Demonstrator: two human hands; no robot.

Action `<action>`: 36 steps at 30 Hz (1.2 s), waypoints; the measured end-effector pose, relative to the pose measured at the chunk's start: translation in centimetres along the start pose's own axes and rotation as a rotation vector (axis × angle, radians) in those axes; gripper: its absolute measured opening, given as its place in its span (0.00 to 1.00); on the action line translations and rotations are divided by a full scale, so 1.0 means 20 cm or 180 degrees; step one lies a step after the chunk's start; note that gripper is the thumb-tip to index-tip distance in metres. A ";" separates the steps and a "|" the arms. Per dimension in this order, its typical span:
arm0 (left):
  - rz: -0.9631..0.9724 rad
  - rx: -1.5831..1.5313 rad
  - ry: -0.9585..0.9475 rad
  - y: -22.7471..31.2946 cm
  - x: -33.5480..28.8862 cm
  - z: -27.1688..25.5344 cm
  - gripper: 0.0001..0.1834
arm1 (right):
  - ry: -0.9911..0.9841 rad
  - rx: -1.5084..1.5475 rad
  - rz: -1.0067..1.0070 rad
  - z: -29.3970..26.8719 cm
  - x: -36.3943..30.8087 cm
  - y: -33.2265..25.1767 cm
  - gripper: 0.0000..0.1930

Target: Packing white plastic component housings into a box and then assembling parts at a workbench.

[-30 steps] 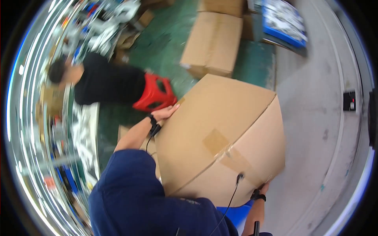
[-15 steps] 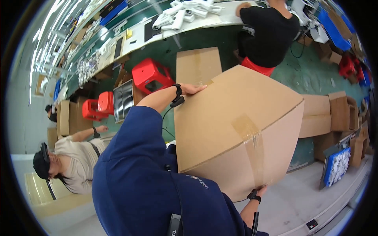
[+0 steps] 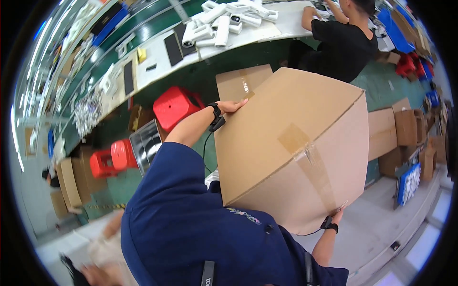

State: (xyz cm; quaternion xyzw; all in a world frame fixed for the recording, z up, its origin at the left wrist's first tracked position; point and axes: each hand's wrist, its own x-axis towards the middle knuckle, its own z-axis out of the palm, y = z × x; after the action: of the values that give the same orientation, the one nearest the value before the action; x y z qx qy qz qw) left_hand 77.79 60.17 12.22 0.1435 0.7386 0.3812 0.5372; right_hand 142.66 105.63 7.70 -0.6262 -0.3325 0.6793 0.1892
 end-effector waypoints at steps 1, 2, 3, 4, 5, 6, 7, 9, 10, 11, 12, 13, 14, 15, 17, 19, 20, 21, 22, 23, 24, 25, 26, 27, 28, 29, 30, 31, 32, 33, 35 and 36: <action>0.0022 0.0065 -0.0129 0.05 0.03 -0.17 0.46 | 0.0037 -0.0165 -0.0254 0.12 -0.13 0.05 0.42; 0.0090 0.0650 0.0032 0.11 0.06 -0.37 0.46 | 0.0064 -0.0350 -0.0499 0.24 -0.25 0.09 0.42; 0.0162 0.1221 0.0200 0.21 0.08 -0.53 0.45 | 0.0395 -0.0864 -0.0416 0.37 -0.41 0.06 0.38; 0.0573 0.1347 0.0293 0.37 0.10 -0.70 0.44 | 0.0721 -0.1378 -0.0312 0.51 -0.56 0.03 0.36; 0.1017 0.1460 0.0363 0.56 0.10 -0.86 0.44 | 0.0829 -0.1934 -0.0275 0.65 -0.67 0.02 0.35; 0.1177 0.1437 0.0648 0.82 0.04 -0.93 0.43 | 0.1001 -0.2444 -0.0166 0.76 -0.78 0.07 0.34; 0.0914 0.1302 0.0805 0.92 -0.01 -1.15 0.40 | 0.0810 -0.2798 -0.0018 0.97 -0.82 0.09 0.36; 0.1466 0.1178 0.1067 0.96 -0.14 -1.50 0.37 | 0.0757 -0.3635 -0.0663 1.33 -0.89 0.14 0.40; 0.1641 0.1160 0.1015 0.92 -0.16 -1.65 0.37 | 0.0861 -0.4106 -0.1490 1.49 -0.90 0.17 0.42; 0.1496 0.1425 0.1264 0.81 -0.15 -1.80 0.38 | 0.1100 -0.3430 -0.1580 1.63 -0.83 0.17 0.44; 0.1506 0.1704 0.1537 0.60 -0.15 -1.95 0.39 | 0.1195 -0.2760 -0.1694 1.80 -0.73 0.16 0.45; 0.1722 0.1845 0.1535 0.50 -0.12 -1.81 0.43 | 0.1335 -0.2734 -0.1653 1.79 -0.72 0.16 0.45; 0.1043 0.1312 0.1259 0.48 -0.12 -1.61 0.46 | 0.1420 -0.2869 -0.1214 1.74 -0.73 0.15 0.46; 0.1280 0.1158 0.1650 0.27 -0.10 -1.58 0.49 | 0.1255 -0.3034 -0.0881 1.83 -0.71 0.12 0.46; 0.1181 0.0497 0.1772 0.01 -0.07 -1.39 0.50 | 0.1254 -0.3060 -0.0988 1.89 -0.70 0.18 0.47; 0.1431 -0.0341 0.1194 0.03 -0.08 -1.02 0.50 | 0.1466 -0.3055 -0.1201 1.69 -0.76 0.29 0.45; 0.1017 0.0133 0.1840 -0.08 -0.09 -0.98 0.46 | 0.0853 -0.3066 -0.1103 1.72 -0.83 0.29 0.44; 0.0978 -0.0145 0.2007 -0.07 -0.07 -0.91 0.42 | 0.1194 -0.3079 -0.1186 1.66 -0.87 0.33 0.42; 0.1223 -0.0425 0.2444 -0.23 -0.02 -1.00 0.36 | 0.1406 -0.3143 -0.1095 1.82 -0.89 0.33 0.42; 0.1201 -0.0490 0.2552 -0.21 0.03 -1.02 0.33 | 0.1574 -0.3037 -0.1066 1.88 -0.89 0.31 0.42; 0.1141 -0.0556 0.2630 -0.20 0.05 -1.01 0.30 | 0.1754 -0.2954 -0.0996 1.89 -0.90 0.31 0.42; 0.1163 -0.0539 0.2615 -0.18 0.04 -1.02 0.30 | 0.1768 -0.2926 -0.0990 1.89 -0.95 0.32 0.42; 0.1027 -0.0532 0.2512 -0.17 0.04 -1.05 0.27 | 0.1780 -0.3142 -0.0900 1.89 -1.00 0.34 0.42; 0.0880 -0.0539 0.2410 -0.15 0.03 -1.08 0.25 | 0.1792 -0.3375 -0.0809 1.89 -1.05 0.36 0.41; 0.0889 -0.0547 0.2431 -0.14 0.03 -1.12 0.25 | 0.1846 -0.3361 -0.0930 1.89 -1.08 0.42 0.40; 0.0895 -0.0384 0.2359 -0.12 0.04 -1.18 0.23 | 0.1730 -0.3278 -0.0906 1.88 -1.11 0.47 0.39; 0.0878 -0.0219 0.2316 -0.12 0.03 -1.23 0.22 | 0.1615 -0.3187 -0.1005 1.91 -1.16 0.54 0.39; 0.0913 0.0286 0.2507 -0.10 0.01 -1.24 0.20 | 0.1519 -0.3007 -0.1039 1.88 -1.21 0.65 0.38; 0.0953 0.0171 0.2684 -0.19 -0.01 -1.36 0.20 | 0.1214 -0.3154 -0.1287 1.95 -1.25 0.74 0.38; 0.0856 0.0257 0.2670 -0.18 -0.02 -1.40 0.20 | 0.1120 -0.2977 -0.1297 1.94 -1.27 0.83 0.37; 0.0678 0.0222 0.2611 -0.12 -0.04 -1.31 0.19 | 0.0953 -0.3032 -0.1049 1.82 -1.27 0.85 0.35; 0.1009 0.0543 0.2940 -0.17 -0.04 -1.24 0.19 | 0.0863 -0.2972 -0.1127 1.80 -1.32 0.81 0.35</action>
State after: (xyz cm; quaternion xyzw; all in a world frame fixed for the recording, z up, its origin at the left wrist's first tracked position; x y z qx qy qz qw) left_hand 56.29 47.23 13.59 0.1136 0.8971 0.4201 0.0756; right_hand 113.81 68.63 15.42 -0.6605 -0.6736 0.3289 0.0431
